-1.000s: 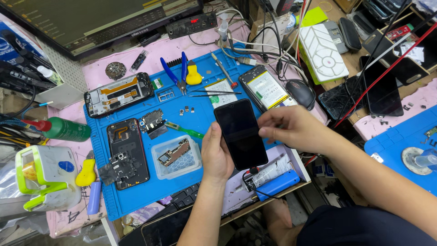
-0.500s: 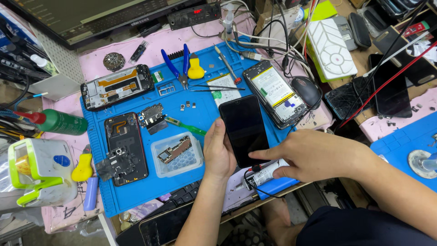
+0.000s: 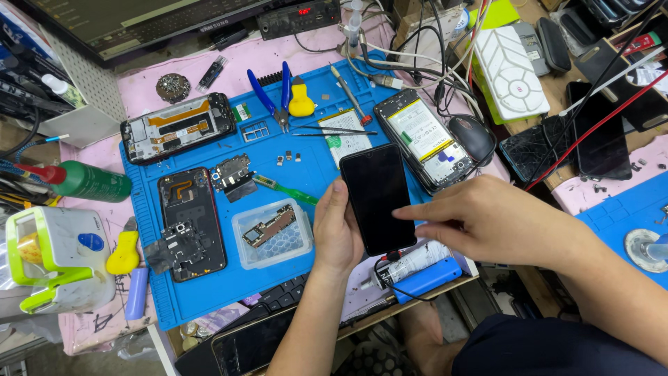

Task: The person brushes a circuit board with a green brush, applies a liquid from a bottle, and then picks up and points at the screen of a disassembled smartphone.

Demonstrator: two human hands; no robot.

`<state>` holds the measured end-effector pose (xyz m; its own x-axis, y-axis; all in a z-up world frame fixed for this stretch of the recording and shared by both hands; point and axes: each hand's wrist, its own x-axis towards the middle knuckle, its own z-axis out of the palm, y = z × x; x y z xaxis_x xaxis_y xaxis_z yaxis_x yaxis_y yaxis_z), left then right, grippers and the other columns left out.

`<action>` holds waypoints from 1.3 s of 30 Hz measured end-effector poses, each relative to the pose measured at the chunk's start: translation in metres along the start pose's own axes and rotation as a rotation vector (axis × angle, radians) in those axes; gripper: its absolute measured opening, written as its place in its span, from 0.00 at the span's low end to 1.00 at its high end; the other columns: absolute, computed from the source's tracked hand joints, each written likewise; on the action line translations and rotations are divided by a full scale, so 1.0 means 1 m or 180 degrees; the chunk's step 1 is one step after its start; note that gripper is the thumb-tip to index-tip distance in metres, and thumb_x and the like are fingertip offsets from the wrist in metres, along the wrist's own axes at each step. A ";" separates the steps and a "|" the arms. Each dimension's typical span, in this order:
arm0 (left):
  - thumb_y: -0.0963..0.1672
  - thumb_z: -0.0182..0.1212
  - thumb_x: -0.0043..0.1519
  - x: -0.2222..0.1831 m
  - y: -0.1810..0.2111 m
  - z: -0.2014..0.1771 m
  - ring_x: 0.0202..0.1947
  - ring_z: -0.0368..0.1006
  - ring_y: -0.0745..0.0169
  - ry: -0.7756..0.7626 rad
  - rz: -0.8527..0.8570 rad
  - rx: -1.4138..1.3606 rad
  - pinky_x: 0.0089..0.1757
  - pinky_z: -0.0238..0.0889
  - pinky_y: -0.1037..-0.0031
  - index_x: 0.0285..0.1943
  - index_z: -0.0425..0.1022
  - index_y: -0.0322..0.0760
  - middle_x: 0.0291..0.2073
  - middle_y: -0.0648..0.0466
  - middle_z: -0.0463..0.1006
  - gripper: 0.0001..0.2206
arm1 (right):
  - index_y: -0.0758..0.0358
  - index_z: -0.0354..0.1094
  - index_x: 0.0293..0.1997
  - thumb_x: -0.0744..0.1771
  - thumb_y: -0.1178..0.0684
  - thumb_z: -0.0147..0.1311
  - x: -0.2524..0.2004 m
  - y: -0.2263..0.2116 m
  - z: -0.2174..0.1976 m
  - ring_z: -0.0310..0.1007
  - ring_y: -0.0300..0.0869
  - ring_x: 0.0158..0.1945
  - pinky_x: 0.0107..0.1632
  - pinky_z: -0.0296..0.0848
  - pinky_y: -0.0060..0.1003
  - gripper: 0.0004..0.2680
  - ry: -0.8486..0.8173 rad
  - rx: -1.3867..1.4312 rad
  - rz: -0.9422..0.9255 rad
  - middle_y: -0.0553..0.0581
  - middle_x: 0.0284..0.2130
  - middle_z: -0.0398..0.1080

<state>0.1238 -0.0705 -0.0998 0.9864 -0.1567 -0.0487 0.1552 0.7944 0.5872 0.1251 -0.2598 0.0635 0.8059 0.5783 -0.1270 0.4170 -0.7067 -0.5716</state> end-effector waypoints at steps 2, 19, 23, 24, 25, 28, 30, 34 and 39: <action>0.50 0.48 0.74 0.000 -0.001 -0.003 0.56 0.74 0.57 -0.0108 0.0031 -0.0031 0.57 0.66 0.68 0.63 0.70 0.24 0.56 0.44 0.78 0.21 | 0.59 0.79 0.44 0.63 0.55 0.60 -0.003 0.004 0.001 0.78 0.46 0.24 0.29 0.75 0.38 0.09 0.0413 0.0005 -0.0329 0.57 0.24 0.78; 0.49 0.47 0.74 0.002 0.000 0.001 0.58 0.74 0.55 -0.0251 -0.0007 -0.0094 0.59 0.66 0.66 0.65 0.69 0.23 0.57 0.42 0.77 0.22 | 0.63 0.77 0.48 0.65 0.60 0.59 -0.004 0.013 0.000 0.66 0.41 0.19 0.25 0.63 0.34 0.08 0.1684 -0.0239 -0.0072 0.57 0.18 0.67; 0.49 0.47 0.74 0.002 0.000 0.001 0.58 0.74 0.54 -0.0263 -0.0001 -0.0089 0.59 0.66 0.66 0.64 0.69 0.23 0.57 0.41 0.77 0.22 | 0.60 0.76 0.53 0.65 0.60 0.59 -0.002 0.011 0.000 0.66 0.41 0.19 0.25 0.64 0.36 0.11 0.1609 -0.0223 -0.0083 0.56 0.18 0.67; 0.49 0.47 0.74 0.002 0.000 0.002 0.57 0.74 0.54 -0.0261 0.0001 -0.0080 0.59 0.67 0.66 0.64 0.69 0.23 0.57 0.41 0.77 0.22 | 0.60 0.75 0.55 0.65 0.60 0.59 -0.002 0.011 -0.001 0.67 0.42 0.19 0.26 0.65 0.36 0.13 0.1548 -0.0249 -0.0143 0.56 0.18 0.67; 0.49 0.46 0.74 0.002 0.001 0.002 0.57 0.74 0.54 -0.0250 0.0000 -0.0071 0.59 0.67 0.66 0.64 0.69 0.23 0.57 0.41 0.77 0.22 | 0.60 0.74 0.58 0.65 0.60 0.58 -0.001 0.011 -0.001 0.67 0.43 0.20 0.26 0.65 0.37 0.15 0.1487 -0.0274 -0.0204 0.57 0.18 0.66; 0.49 0.46 0.74 0.002 0.001 0.004 0.57 0.74 0.55 -0.0228 0.0008 -0.0045 0.59 0.66 0.66 0.64 0.69 0.23 0.57 0.41 0.77 0.22 | 0.61 0.68 0.65 0.64 0.59 0.58 0.003 0.010 0.000 0.69 0.46 0.20 0.26 0.67 0.40 0.20 0.1290 -0.0539 -0.0309 0.57 0.17 0.68; 0.49 0.46 0.74 0.002 0.001 0.004 0.58 0.74 0.55 -0.0230 0.0037 -0.0030 0.59 0.66 0.66 0.64 0.69 0.23 0.57 0.42 0.77 0.21 | 0.63 0.65 0.67 0.64 0.57 0.57 0.006 0.009 0.000 0.71 0.47 0.20 0.26 0.69 0.41 0.22 0.1047 -0.0557 -0.0398 0.57 0.18 0.70; 0.49 0.46 0.74 0.001 0.001 0.001 0.57 0.74 0.56 -0.0256 -0.0004 -0.0057 0.59 0.66 0.67 0.64 0.69 0.24 0.56 0.43 0.77 0.22 | 0.61 0.64 0.70 0.63 0.52 0.60 0.010 0.007 0.004 0.72 0.50 0.19 0.26 0.69 0.46 0.25 0.0649 -0.0826 -0.0224 0.59 0.16 0.71; 0.49 0.46 0.75 0.003 -0.003 -0.005 0.56 0.75 0.56 -0.0216 0.0053 -0.0064 0.58 0.66 0.68 0.63 0.70 0.24 0.56 0.43 0.78 0.21 | 0.59 0.78 0.47 0.62 0.52 0.61 0.008 0.005 0.005 0.73 0.47 0.21 0.26 0.70 0.44 0.11 0.0565 -0.0587 -0.0433 0.56 0.16 0.72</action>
